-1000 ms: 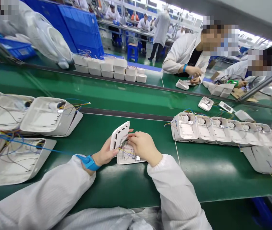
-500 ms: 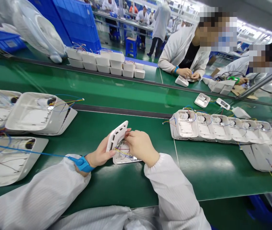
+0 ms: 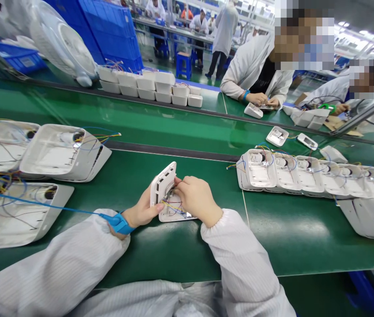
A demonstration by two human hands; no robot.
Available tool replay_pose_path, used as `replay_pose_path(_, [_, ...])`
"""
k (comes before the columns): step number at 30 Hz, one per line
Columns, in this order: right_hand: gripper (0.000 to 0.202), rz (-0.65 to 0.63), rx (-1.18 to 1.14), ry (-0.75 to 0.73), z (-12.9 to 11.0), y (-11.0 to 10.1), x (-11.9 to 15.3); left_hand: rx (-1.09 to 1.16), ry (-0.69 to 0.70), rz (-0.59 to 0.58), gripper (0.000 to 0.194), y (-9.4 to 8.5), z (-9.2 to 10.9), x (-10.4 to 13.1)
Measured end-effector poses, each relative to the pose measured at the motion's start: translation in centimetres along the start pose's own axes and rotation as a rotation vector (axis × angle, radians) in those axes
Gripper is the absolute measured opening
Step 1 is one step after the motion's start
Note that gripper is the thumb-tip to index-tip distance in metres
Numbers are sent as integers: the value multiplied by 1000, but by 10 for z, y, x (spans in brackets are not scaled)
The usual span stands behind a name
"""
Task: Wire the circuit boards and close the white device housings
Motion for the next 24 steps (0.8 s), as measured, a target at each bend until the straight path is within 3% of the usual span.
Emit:
replay_pose_path(17, [20,15,-2,-70,-4,2,-1,-123,28,-81,78,12,13,-4])
replay_pose_path(24, [19,-34,-45,-12,-1,1,-3,-37,8,-23,78,8,5,-3])
Point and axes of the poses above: each hand's wrist, its own x-axis away from the middle knuckle, its own y-axis out of the palm, z = x × y, the point moved 10 cm from there along -x, towards the middle knuckle, and after that the axes turned 1 degree about y, right-handed, at the moved point
